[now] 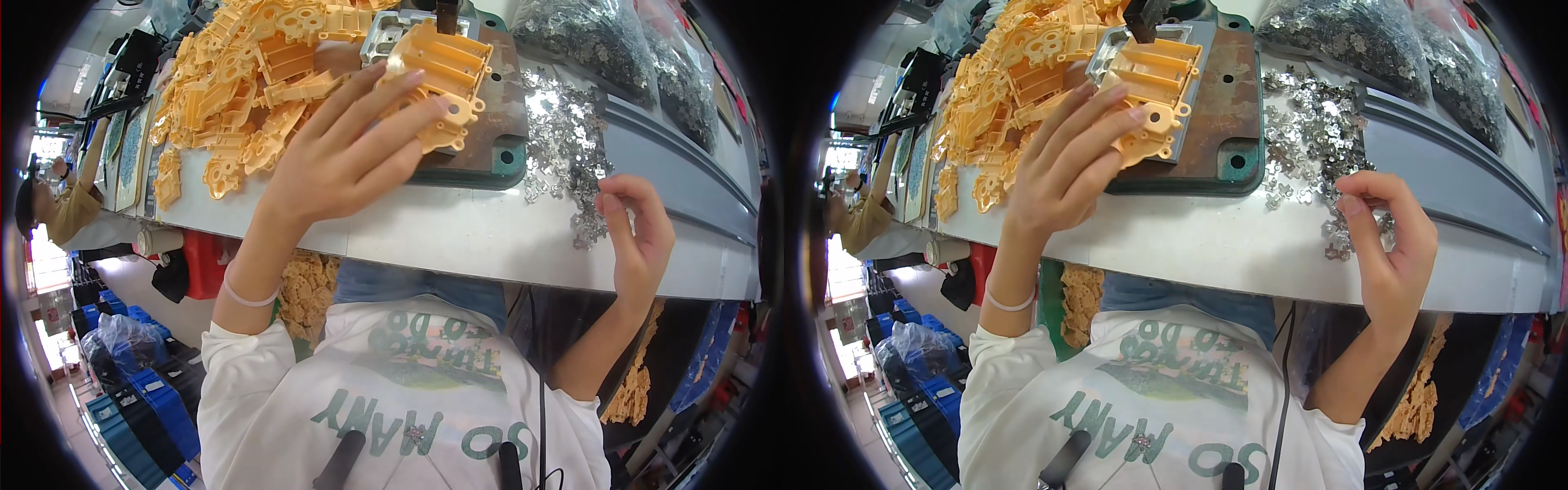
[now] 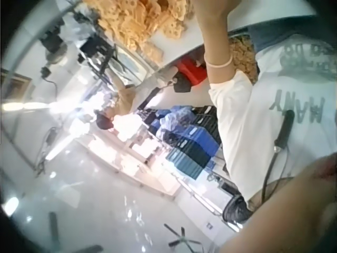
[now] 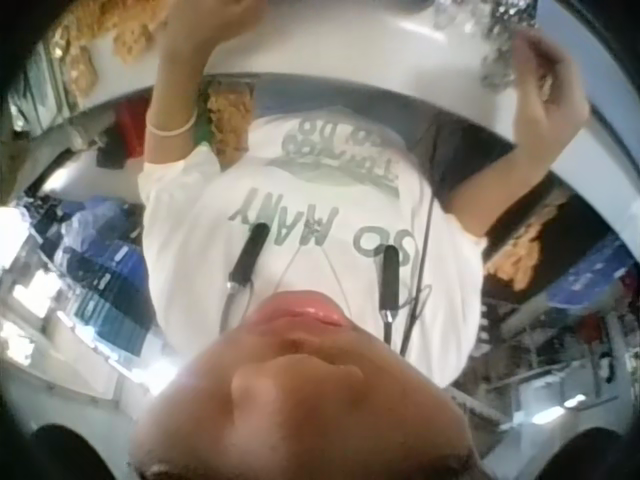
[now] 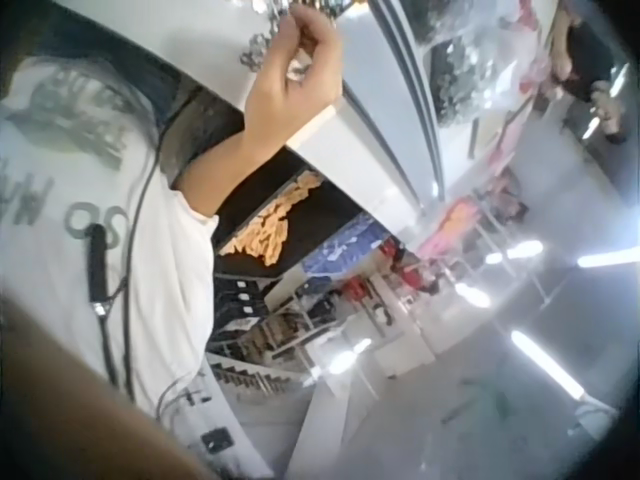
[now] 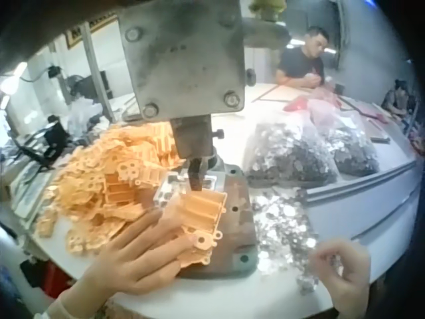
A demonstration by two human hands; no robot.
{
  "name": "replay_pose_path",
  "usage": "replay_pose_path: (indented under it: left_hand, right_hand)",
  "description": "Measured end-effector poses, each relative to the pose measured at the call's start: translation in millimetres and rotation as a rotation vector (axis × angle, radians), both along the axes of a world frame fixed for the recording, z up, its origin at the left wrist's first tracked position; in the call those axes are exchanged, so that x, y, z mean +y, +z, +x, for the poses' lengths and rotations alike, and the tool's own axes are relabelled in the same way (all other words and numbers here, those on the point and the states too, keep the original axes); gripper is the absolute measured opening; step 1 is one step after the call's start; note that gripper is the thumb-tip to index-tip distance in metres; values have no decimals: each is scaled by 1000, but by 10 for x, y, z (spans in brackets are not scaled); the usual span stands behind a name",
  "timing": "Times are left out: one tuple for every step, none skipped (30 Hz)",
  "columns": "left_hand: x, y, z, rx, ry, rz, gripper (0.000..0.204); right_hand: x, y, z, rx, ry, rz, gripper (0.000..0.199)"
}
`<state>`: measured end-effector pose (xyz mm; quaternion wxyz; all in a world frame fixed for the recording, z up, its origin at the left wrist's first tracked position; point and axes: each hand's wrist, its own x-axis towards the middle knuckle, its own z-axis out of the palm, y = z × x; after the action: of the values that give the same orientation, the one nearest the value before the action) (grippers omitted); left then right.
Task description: The person is manually inserting small metal contacts into yellow plastic battery compartments and then pressing them into place using a small hand-operated machine.
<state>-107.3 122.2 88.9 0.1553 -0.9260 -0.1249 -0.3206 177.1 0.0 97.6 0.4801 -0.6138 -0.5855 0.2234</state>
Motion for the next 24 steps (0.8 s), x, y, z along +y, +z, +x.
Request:
replay_pose_path:
  left_hand:
    - [-23,-5,27,-23,-12,-4,12]
    - [-38,-2,42,-47,-25,-8,11]
    - [-41,6,26,-48,-26,-9,11]
    - [-42,17,-2,-88,-27,-82,10]
    - [-50,24,-20,-127,-24,-154,10]
    - [-102,30,-12,-128,-22,-156,10]
    - [-205,44,4,-400,-140,-432,8]
    - [-319,73,-3,-541,-160,-590,10]
    - [-427,112,-2,-700,-198,-740,16]
    - [-487,137,2,-706,-193,-746,16]
    - [-541,152,-5,-813,-224,-882,20]
    - [-598,159,-14,-920,-255,-1018,25]
    - [-667,166,-13,-947,-265,-1105,32]
    - [-732,176,-20,-980,-271,-1190,40]
    - [-806,194,17,-1102,-171,-1333,32]
    - [-877,211,48,-1221,-67,-1472,24]
    - [-939,219,60,-1282,9,-1558,26]
    - [-997,197,31,-1287,15,-1560,26]
    - [-1049,161,-11,-1326,14,-1616,28]
    - [-1077,147,-32,-1348,13,-1644,29]
    - [-1104,132,-53,-1371,11,-1672,29]
    - [-1125,126,-66,-1430,-36,-1689,31]
    - [-1145,127,-82,-1463,-57,-1696,31]
    - [-1167,129,-99,-1496,-79,-1703,32]
  right_hand:
    - [3,-5,-5,7,2,-3,9]
    - [1,-3,-8,13,3,-6,9]
    - [-8,-1,-17,12,2,-7,9]
    - [-20,1,-34,-13,1,-8,9]
    - [-21,-2,-51,-37,4,-7,9]
    - [-18,1,-72,-39,7,-9,9]
    - [-14,9,-101,-22,28,-3,9]
    - [-18,8,-125,-8,50,0,8]
    - [-17,8,-144,-12,53,-7,8]
    - [-9,1,-166,-16,89,5,10]
    - [-13,-7,-209,-19,123,15,12]
    - [-20,-10,-277,-21,126,5,12]
    - [-28,-11,-364,160,176,34,16]
    - [-19,-6,-443,340,226,63,20]
    - [-11,-4,-499,394,329,65,31]
    - [-11,11,-598,510,392,47,38]
    - [-13,17,-719,544,417,31,45]
    - [-20,23,-795,561,432,20,49]
    - [-32,28,-871,580,445,8,54]
    - [-30,38,-906,610,483,-33,53]
    - [-36,40,-930,624,504,-56,53]
    - [-39,44,-952,638,523,-78,52]
    - [-50,42,-973,644,519,-79,52]
    - [-63,38,-988,646,519,-82,51]
